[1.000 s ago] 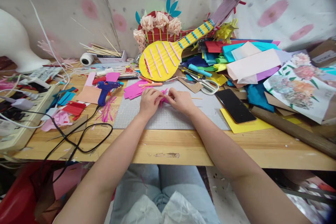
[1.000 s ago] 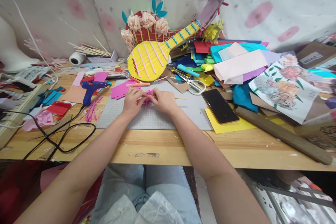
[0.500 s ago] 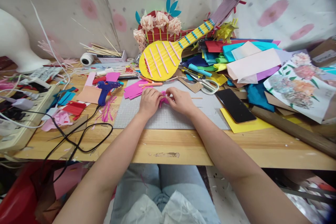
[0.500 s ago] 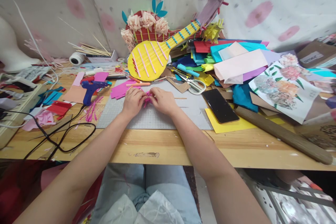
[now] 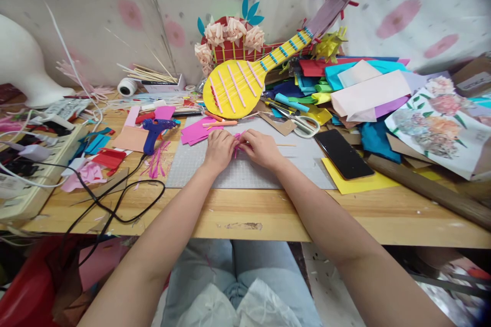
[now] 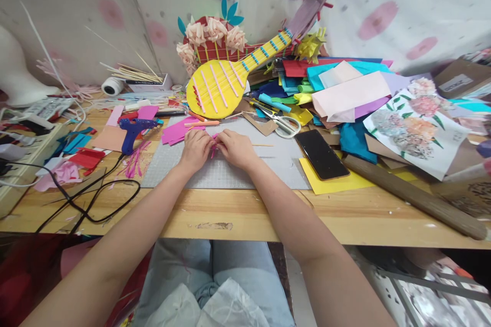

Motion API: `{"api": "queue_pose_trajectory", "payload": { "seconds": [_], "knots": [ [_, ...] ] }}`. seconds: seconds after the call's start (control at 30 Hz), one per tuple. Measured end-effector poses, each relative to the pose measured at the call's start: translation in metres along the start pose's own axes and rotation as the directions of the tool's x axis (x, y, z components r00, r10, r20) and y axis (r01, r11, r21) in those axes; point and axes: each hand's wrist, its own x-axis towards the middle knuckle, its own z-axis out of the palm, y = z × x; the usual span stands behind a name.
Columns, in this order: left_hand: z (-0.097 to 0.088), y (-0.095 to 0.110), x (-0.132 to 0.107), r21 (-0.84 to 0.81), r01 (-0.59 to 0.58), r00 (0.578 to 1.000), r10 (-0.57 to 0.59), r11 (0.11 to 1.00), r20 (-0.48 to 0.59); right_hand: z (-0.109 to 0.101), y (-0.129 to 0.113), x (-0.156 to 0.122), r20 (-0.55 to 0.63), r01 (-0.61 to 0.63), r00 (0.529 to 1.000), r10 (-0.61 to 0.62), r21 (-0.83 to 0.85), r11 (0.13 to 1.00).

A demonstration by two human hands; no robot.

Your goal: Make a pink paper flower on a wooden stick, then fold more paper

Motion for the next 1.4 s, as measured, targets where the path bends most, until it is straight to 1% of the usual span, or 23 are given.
{"api": "queue_pose_trajectory", "payload": {
  "seconds": [0.1, 0.23, 0.37, 0.53, 0.67, 0.8, 0.97, 1.17, 1.4],
  "knots": [
    [-0.002, 0.0, -0.001, -0.031, 0.0, 1.0, 0.0, 1.0, 0.0, 0.001, 0.001, 0.0, -0.002, -0.01, 1.0, 0.01, 0.001, 1.0],
    [-0.006, 0.001, -0.003, -0.113, 0.006, 1.0, -0.007, 0.994, -0.002, 0.002, 0.003, 0.001, -0.009, -0.022, 1.0, 0.022, 0.017, 1.0],
    [-0.009, 0.002, -0.003, -0.18, 0.035, 0.999, -0.036, 0.983, -0.002, 0.004, 0.006, 0.001, -0.015, -0.004, 1.0, 0.005, 0.055, 0.998],
    [-0.009, 0.002, -0.002, -0.206, 0.085, 0.996, -0.083, 0.975, 0.017, 0.005, 0.008, 0.001, -0.023, 0.036, 0.999, -0.033, 0.114, 0.993],
    [-0.007, 0.0, -0.003, -0.206, 0.09, 0.995, -0.096, 0.974, -0.023, 0.003, 0.006, 0.0, -0.02, 0.066, 0.998, -0.064, 0.138, 0.988],
    [-0.007, 0.0, -0.003, -0.167, 0.091, 0.993, -0.103, 0.982, -0.062, 0.002, 0.004, -0.001, -0.022, 0.046, 0.999, -0.043, 0.121, 0.992],
    [-0.009, -0.001, -0.001, -0.144, 0.08, 0.994, -0.09, 0.986, -0.064, 0.0, 0.002, -0.002, -0.023, 0.018, 1.0, -0.016, 0.113, 0.993],
    [-0.011, 0.0, 0.0, -0.145, 0.092, 0.994, -0.1, 0.985, -0.045, 0.0, 0.001, -0.001, -0.018, 0.011, 1.0, -0.008, 0.149, 0.989],
    [-0.008, -0.003, -0.001, -0.145, 0.1, 0.993, -0.109, 0.984, -0.053, 0.004, 0.004, 0.0, -0.01, -0.013, 1.0, 0.015, 0.181, 0.983]
  ]
}}
